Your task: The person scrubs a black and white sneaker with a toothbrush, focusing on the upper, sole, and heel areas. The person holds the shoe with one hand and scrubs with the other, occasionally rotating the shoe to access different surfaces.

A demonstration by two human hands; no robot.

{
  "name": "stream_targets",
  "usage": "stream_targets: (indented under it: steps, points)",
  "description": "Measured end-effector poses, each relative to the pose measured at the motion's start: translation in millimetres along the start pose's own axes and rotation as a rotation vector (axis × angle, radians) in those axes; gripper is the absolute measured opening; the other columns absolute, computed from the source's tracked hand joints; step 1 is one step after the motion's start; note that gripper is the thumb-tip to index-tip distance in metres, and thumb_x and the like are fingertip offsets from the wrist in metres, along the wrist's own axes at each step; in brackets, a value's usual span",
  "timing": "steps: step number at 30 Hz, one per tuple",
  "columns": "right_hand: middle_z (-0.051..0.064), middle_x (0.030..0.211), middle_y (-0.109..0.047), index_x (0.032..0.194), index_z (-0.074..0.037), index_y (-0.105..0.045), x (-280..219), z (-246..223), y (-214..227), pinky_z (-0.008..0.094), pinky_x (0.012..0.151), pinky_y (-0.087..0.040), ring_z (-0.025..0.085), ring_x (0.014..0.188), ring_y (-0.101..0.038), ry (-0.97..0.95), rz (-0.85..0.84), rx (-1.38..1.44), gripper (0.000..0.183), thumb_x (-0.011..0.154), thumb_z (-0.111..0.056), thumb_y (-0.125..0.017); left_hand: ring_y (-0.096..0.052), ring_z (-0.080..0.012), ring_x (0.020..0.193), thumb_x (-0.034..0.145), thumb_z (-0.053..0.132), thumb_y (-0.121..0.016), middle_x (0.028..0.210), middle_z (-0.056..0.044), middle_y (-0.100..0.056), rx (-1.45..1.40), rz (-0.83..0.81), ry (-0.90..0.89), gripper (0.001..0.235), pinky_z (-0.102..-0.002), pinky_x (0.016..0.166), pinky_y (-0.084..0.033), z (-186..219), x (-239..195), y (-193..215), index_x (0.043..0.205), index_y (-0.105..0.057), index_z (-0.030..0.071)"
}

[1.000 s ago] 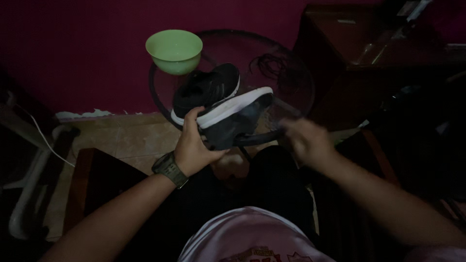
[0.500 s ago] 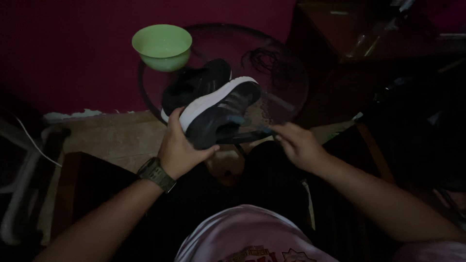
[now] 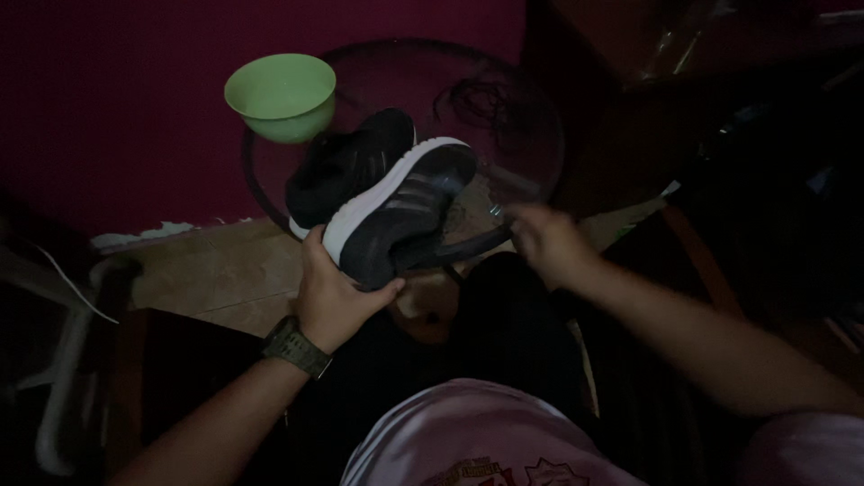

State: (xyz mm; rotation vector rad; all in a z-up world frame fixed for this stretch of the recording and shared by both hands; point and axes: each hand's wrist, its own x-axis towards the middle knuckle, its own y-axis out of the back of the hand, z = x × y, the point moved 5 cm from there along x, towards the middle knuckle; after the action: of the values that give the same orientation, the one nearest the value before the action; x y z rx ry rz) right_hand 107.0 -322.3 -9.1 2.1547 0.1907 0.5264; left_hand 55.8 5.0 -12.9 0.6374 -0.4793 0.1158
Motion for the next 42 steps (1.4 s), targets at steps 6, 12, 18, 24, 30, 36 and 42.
stream_targets:
  steps: [6, 12, 18, 24, 30, 36, 42]
  points:
    - [0.014, 0.116, -0.073, 0.132, -0.008, -0.065, 1.6, 10.4, 11.3, 0.039, 0.092, -0.058, 0.028, 0.108, -0.072, 0.071, 0.125, -0.016, 0.031, 0.101, -0.006, -0.060, -0.052, -0.0391, 0.127, 0.060, 0.041, -0.099, 0.138, -0.030, -0.045, 0.036, -0.031, -0.026, 0.128, -0.047, 0.096, -0.054, 4.0, 0.8, 1.4, 0.148, -0.021, -0.011]
    - [0.016, 0.112, -0.070, 0.135, -0.005, -0.062, -2.4, 23.1, -15.5, 0.038, 0.079, -0.058, 0.030, 0.096, -0.070, 0.101, -0.080, 0.038, 0.048, 0.087, 0.000, -0.063, -0.049, -0.0405, 0.126, 0.053, 0.037, -0.102, 0.134, -0.026, -0.046, 0.154, -0.002, -0.178, 0.126, -0.052, 0.100, -0.047, 15.4, -0.8, -1.8, 0.145, -0.026, -0.005]
    - [0.018, 0.112, -0.072, 0.125, -0.001, -0.069, 24.5, 42.3, 31.8, 0.038, 0.085, -0.059, 0.030, 0.099, -0.073, 0.031, 0.237, -0.012, 0.029, 0.097, 0.001, -0.064, -0.047, -0.0414, 0.127, 0.054, 0.033, -0.103, 0.137, -0.026, -0.043, 0.146, 0.020, -0.221, 0.126, -0.050, 0.094, -0.054, 17.1, -1.2, 0.5, 0.148, -0.027, -0.004]
    - [0.018, 0.106, -0.072, 0.128, 0.000, -0.066, -1.4, 0.4, 3.2, 0.037, 0.081, -0.059, 0.029, 0.097, -0.073, 0.234, 0.017, 0.008, 0.033, 0.095, -0.002, -0.063, -0.049, -0.0380, 0.131, 0.055, 0.037, -0.098, 0.144, -0.026, -0.036, -0.022, -0.067, -0.041, 0.126, -0.043, 0.084, -0.062, 5.5, 2.5, -2.0, 0.151, -0.026, 0.000]
    - [0.017, 0.119, -0.074, 0.127, -0.003, -0.069, 1.6, -7.5, 10.1, 0.036, 0.083, -0.061, 0.025, 0.099, -0.075, 0.089, 0.089, 0.057, 0.029, 0.099, -0.006, -0.062, -0.048, -0.0418, 0.135, 0.062, 0.036, -0.101, 0.150, -0.029, -0.040, 0.050, 0.086, -0.167, 0.129, -0.053, 0.107, -0.047, 12.9, -0.4, 9.9, 0.156, -0.023, -0.002]
    - [0.017, 0.122, -0.073, 0.128, 0.000, -0.067, -3.1, -33.8, 30.3, 0.033, 0.089, -0.059, 0.024, 0.107, -0.073, 0.147, 0.062, 0.144, 0.029, 0.101, -0.007, -0.060, -0.046, -0.0388, 0.139, 0.068, 0.032, -0.098, 0.150, -0.025, -0.042, 0.025, 0.210, -0.334, 0.123, -0.054, 0.114, -0.044, 31.0, 13.0, 22.5, 0.159, -0.023, -0.001]
    - [0.010, 0.109, -0.075, 0.130, -0.001, -0.063, -28.4, -60.6, 21.0, 0.030, 0.084, -0.058, 0.017, 0.097, -0.072, 0.173, -0.013, 0.331, 0.030, 0.101, -0.008, -0.057, -0.045, -0.0385, 0.146, 0.069, 0.031, -0.097, 0.156, -0.021, -0.042, 0.028, 0.251, -0.457, 0.118, -0.052, 0.120, -0.044, 56.9, 7.9, 45.3, 0.159, -0.025, 0.003]
